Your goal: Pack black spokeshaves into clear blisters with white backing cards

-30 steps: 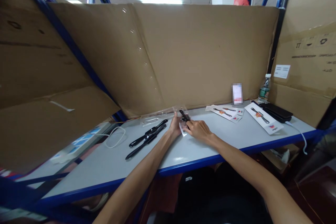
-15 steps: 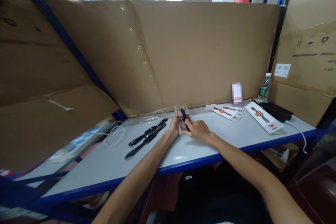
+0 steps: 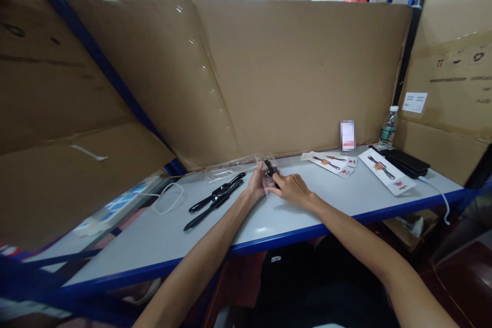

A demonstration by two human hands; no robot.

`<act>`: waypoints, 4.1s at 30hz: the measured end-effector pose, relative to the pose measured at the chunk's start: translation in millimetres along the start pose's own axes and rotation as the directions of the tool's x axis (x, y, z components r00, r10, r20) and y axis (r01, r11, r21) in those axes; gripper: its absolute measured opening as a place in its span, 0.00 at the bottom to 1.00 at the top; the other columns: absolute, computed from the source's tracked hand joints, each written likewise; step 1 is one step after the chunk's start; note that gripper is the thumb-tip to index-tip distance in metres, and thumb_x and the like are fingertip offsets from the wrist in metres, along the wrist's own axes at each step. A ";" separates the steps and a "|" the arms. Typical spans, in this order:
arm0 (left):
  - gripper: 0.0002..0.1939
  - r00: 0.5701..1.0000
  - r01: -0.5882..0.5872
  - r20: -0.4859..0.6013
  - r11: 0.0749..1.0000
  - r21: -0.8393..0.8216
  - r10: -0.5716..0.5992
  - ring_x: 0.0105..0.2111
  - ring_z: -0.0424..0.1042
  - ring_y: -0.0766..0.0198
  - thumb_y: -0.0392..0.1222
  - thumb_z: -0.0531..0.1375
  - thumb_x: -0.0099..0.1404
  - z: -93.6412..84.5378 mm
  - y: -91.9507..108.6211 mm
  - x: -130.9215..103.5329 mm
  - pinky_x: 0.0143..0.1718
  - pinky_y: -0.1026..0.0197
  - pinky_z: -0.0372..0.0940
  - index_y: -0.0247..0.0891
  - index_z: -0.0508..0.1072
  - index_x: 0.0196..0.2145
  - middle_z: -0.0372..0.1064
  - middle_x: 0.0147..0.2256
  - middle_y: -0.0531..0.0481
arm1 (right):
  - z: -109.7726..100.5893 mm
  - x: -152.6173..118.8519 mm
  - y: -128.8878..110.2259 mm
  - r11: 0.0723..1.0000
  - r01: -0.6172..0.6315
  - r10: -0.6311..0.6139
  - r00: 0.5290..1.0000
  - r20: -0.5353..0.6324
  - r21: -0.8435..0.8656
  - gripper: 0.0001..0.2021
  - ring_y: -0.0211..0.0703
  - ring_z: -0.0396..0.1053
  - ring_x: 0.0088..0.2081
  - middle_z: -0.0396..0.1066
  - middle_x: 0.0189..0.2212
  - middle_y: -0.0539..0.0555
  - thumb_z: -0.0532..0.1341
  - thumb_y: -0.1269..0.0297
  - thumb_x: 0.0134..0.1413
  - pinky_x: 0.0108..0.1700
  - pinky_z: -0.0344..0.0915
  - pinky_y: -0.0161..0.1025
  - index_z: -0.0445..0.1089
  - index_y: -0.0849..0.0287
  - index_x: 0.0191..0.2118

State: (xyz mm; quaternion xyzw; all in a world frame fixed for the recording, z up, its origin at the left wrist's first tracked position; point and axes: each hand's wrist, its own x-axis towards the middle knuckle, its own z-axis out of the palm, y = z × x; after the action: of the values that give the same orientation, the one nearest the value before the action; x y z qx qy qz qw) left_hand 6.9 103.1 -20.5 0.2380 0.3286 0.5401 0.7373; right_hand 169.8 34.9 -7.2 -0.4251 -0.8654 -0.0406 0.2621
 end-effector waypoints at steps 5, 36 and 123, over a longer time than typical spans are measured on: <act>0.09 0.999 0.027 -0.018 1.000 0.004 -0.027 0.21 0.70 0.64 0.40 0.57 0.72 0.6 -0.2 0.3 0.23 0.65 0.68 0.35 0.71 0.34 0.70 0.25 0.49 | -8.0 1.0 -3.0 0.999 -0.053 0.053 0.998 -0.034 0.015 0.16 0.44 0.76 0.36 0.81 0.37 0.56 0.53 0.54 0.74 0.35 0.51 0.36 0.73 0.59 0.46; 0.16 0.985 -0.168 -0.007 0.976 0.137 0.170 0.23 0.72 0.65 0.21 0.63 0.52 7.1 -9.6 -2.3 0.27 0.65 0.69 0.34 0.74 0.37 0.72 0.25 0.52 | -1.6 6.1 23.5 0.946 -0.306 0.311 0.950 0.036 -0.110 0.23 0.48 0.76 0.41 0.81 0.41 0.58 0.49 0.50 0.74 0.39 0.56 0.37 0.79 0.53 0.46; 0.28 0.995 -0.006 -0.099 0.974 -0.226 -0.017 0.37 0.77 0.50 0.62 0.46 0.74 13.6 2.8 -6.8 0.38 0.46 0.76 0.32 0.69 0.44 0.72 0.34 0.37 | -64.9 -202.1 -10.8 0.236 -0.537 0.729 0.649 0.218 0.810 0.58 0.37 0.55 0.11 0.65 0.14 0.42 0.65 0.33 0.49 0.13 0.51 0.32 0.44 0.63 0.75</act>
State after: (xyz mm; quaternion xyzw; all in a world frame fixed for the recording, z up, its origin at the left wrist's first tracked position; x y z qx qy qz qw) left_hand 13.8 97.5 -7.8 0.1242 0.3026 0.5831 0.7437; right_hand 290.2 -135.4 -48.5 -0.5563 -0.4940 0.4342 0.5080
